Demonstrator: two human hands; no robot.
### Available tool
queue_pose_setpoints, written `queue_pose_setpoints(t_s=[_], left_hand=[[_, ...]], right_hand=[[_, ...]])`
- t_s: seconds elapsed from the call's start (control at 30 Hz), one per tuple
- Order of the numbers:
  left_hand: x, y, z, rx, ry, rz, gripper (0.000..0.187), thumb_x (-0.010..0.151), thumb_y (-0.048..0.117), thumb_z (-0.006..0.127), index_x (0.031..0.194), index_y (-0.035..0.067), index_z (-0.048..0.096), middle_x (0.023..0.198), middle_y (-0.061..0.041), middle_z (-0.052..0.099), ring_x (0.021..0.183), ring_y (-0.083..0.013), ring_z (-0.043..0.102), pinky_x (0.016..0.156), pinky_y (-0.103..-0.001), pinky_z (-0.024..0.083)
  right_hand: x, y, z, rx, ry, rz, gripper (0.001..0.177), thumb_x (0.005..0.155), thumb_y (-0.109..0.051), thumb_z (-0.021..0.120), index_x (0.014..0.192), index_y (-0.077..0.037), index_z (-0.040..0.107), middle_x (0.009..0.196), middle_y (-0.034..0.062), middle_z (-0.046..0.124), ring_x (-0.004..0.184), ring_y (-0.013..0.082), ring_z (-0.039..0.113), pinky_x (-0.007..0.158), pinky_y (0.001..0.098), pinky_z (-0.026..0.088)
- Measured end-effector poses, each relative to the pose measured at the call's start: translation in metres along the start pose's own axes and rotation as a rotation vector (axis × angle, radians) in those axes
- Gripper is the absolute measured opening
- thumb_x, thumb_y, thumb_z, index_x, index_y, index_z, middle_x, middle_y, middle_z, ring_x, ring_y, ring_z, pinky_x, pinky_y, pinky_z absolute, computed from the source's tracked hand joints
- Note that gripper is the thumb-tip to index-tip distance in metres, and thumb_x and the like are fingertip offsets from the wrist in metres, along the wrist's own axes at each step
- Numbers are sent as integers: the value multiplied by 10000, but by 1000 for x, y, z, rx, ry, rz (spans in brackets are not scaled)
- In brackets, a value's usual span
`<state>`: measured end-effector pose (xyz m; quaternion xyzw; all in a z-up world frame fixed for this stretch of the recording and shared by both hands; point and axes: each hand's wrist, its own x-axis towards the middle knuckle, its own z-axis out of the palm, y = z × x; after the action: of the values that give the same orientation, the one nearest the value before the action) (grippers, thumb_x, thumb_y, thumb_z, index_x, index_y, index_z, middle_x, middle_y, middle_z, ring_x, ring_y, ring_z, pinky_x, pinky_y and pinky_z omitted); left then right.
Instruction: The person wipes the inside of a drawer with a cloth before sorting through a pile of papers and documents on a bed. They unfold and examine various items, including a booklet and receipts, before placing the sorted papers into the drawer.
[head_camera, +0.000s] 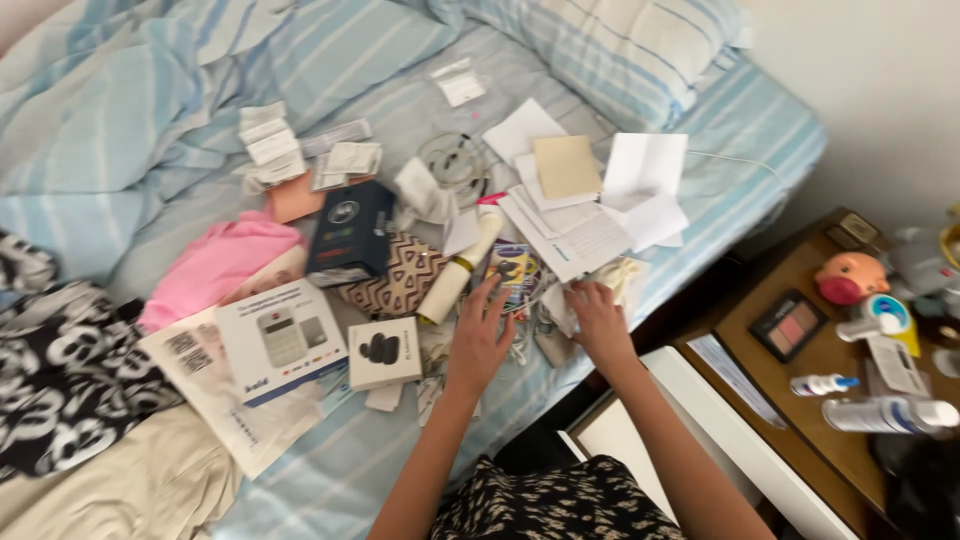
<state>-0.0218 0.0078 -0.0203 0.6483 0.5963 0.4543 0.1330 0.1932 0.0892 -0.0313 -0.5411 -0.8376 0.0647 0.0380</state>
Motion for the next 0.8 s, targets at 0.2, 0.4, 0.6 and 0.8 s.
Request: queue_pose_setpoints(t_s=[0.2,0.4,0.6,0.8], left_hand=[[0,-26,39,296,-20,196,405,984,173,597,1366,38,575,1516,-106,497,1438,-286,452,1197,-502,341],[-1,-27,41,303,-35,182,474,934,120,580,1405,66,554,1531,-77,479,1454,-271,423,1206,-522,315],[0,-30,42,298,-68,168,509,940,127,571,1443,73,517,1549,-72,452,1464,-269,399,1213,-526,281],[-1,-33,43,279,-91,152,508,940,123,565,1444,87,514,1566,-64,438,1473,-263,382,1219,-519,272]], right_hand=[[-5,5,3,17,47,-35,767,666,-106,847,1365,-163,534,1443,17,459,1386,285,400,989,467,498],[-12,7,-10,183,4,-63,709,678,-134,843,1332,-158,569,1459,11,460,1393,270,389,1040,446,451],[-9,34,-48,456,5,-45,309,851,-235,775,1141,-142,721,1370,42,608,1176,268,635,1006,394,536],[30,59,-51,633,139,120,298,917,-251,729,1182,-113,729,1274,90,682,1065,242,735,944,367,602]])
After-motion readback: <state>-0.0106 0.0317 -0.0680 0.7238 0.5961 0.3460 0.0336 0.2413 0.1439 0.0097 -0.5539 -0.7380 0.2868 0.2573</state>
